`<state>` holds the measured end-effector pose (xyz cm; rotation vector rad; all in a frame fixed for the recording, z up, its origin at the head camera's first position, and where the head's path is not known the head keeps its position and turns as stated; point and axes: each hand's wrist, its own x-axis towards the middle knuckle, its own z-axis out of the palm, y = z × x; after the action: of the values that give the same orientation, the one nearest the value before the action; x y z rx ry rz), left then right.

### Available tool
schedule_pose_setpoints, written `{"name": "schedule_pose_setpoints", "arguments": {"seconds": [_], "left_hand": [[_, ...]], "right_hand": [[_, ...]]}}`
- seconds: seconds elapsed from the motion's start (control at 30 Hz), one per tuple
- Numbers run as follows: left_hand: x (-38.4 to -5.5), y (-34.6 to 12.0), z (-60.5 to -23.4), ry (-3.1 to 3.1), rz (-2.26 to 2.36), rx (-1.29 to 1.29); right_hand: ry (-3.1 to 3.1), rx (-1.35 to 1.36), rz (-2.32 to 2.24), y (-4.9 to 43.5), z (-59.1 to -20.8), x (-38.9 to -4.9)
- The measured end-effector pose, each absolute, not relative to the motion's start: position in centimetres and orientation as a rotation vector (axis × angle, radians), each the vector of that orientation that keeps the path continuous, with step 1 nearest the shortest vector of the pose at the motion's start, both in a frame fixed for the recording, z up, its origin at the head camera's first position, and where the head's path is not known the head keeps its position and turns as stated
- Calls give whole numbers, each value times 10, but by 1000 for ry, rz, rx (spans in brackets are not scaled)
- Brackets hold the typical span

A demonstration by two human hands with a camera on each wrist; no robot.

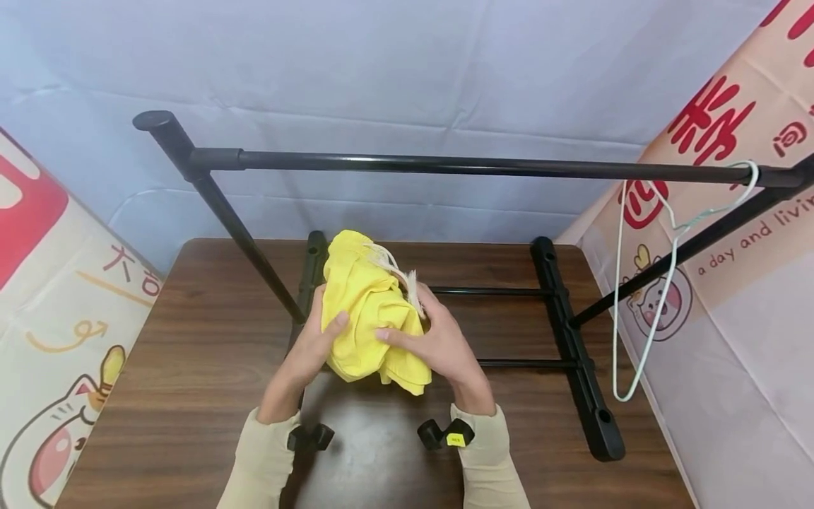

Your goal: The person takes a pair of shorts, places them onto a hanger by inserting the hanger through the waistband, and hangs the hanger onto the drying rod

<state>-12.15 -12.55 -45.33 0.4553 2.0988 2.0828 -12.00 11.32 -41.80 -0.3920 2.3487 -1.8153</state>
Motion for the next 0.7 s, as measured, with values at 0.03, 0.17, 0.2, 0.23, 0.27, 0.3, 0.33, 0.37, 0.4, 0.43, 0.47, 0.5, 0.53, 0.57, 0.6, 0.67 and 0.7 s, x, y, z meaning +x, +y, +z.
{"name": "schedule_pose_setpoints", "arguments": {"seconds": [0.03,0.17,0.2,0.23,0.27,0.3,0.33,0.37,0.4,0.43,0.47,0.5,0.53,0.57,0.6,0.67,0.7], "left_hand": [[-124,-123,-454,2036,2137,406],[-132,-114,-457,1843,2283,271],[-134,-112,-457,1814,2302,272],[-136,-110,-457,1794,2311,287],[-137,-109,-458,1776,2312,307],[-139,-108,-458,1764,2310,327],[-140,-107,-458,1753,2303,344],[-141,-106,-458,1755,2292,350],[-141,-106,-457,1764,2279,344],[-142,-106,-457,1779,2267,329],[-142,-106,-457,1798,2259,309],[-143,-106,-457,1820,2256,282],[-143,-106,-457,1837,2260,261],[-143,-106,-456,1848,2273,241],[-144,-107,-456,1851,2289,230],[-144,-108,-455,1817,2356,206],[-144,-109,-455,1777,2403,198]], "right_hand": [[2374,-397,-1813,113,-418,-121],[2465,-459,-1781,110,-419,-121],[2481,-479,-1776,109,-420,-122],[2496,-504,-1771,108,-420,-122],[2506,-527,-1767,108,-420,-122],[2509,-551,-1769,108,-420,-122],[2508,-581,-1772,108,-421,-122],[2504,-608,-1776,109,-421,-123],[2492,-634,-1785,110,-421,-123],[2481,-659,-1795,112,-422,-123],[2461,-679,-1813,114,-423,-124],[2424,-703,-1843,116,-423,-124],[2373,-723,-1885,118,-424,-125],[2318,-732,-1935,119,-424,-126],[2263,-739,-1992,121,-424,-127],[2192,-724,-2091,123,-423,-129],[2172,-693,-2136,124,-423,-130]]}}
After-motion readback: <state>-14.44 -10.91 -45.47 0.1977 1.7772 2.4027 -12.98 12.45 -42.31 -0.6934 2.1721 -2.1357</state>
